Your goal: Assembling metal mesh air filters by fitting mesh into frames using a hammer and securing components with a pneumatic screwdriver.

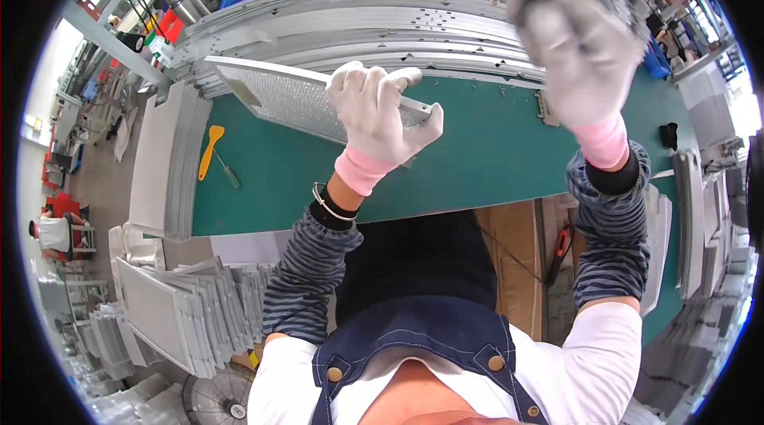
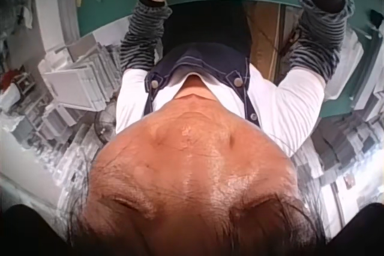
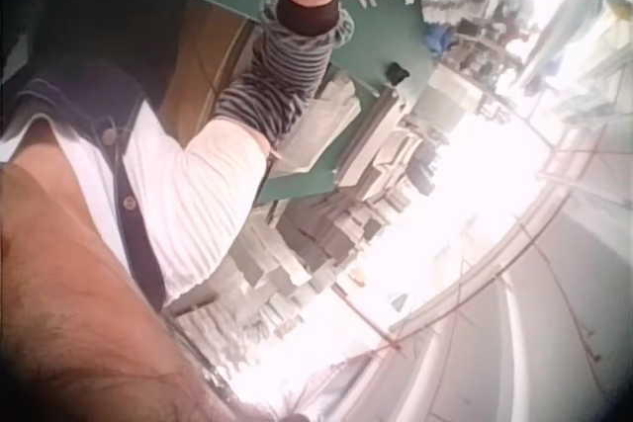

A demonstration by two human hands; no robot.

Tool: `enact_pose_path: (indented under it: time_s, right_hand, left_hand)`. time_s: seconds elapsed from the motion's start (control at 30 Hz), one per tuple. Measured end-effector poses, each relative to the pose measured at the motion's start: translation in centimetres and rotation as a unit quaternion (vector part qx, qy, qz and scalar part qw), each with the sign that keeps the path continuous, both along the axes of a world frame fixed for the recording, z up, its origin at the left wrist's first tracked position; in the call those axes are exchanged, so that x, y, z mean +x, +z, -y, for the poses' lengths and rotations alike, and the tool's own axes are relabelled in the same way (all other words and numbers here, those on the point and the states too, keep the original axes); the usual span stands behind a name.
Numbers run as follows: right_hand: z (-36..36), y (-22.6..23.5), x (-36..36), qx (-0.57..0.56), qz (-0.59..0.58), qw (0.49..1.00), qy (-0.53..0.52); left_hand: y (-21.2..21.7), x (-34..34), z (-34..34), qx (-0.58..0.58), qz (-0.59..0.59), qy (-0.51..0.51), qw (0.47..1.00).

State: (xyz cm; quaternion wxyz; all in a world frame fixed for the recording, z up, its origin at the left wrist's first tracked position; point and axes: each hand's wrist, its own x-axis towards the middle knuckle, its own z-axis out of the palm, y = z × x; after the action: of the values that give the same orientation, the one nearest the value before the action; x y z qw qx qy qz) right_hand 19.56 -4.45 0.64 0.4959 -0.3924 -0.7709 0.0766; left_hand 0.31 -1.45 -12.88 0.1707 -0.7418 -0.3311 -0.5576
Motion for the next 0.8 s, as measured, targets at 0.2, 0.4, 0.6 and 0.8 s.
enact_pose_path:
  time_s: [0.2,0.4,0.6,0.8]
  right_hand:
    - [0.4,-0.4,-1.1,-0.036,0.303,0.941,0.144]
    - [0.3,-3.1,-0.3,-0.163,0.287,0.935,0.132]
    - [-0.3,-11.3,4.2,-0.307,0.1,0.946,-0.021]
    - [-10.1,-8.4,12.9,-0.065,0.067,0.982,-0.167]
  left_hand:
    - [-0.3,-0.3,0.1,0.005,-0.009,0.009,1.0]
    - [-0.3,0.3,0.0,0.016,-0.003,-0.012,1.0]
    - [-0.3,-1.3,1.0,0.015,0.012,0.005,1.0]
    - [-0.2,-0.4,1.0,-0.009,0.002,-0.015,1.0]
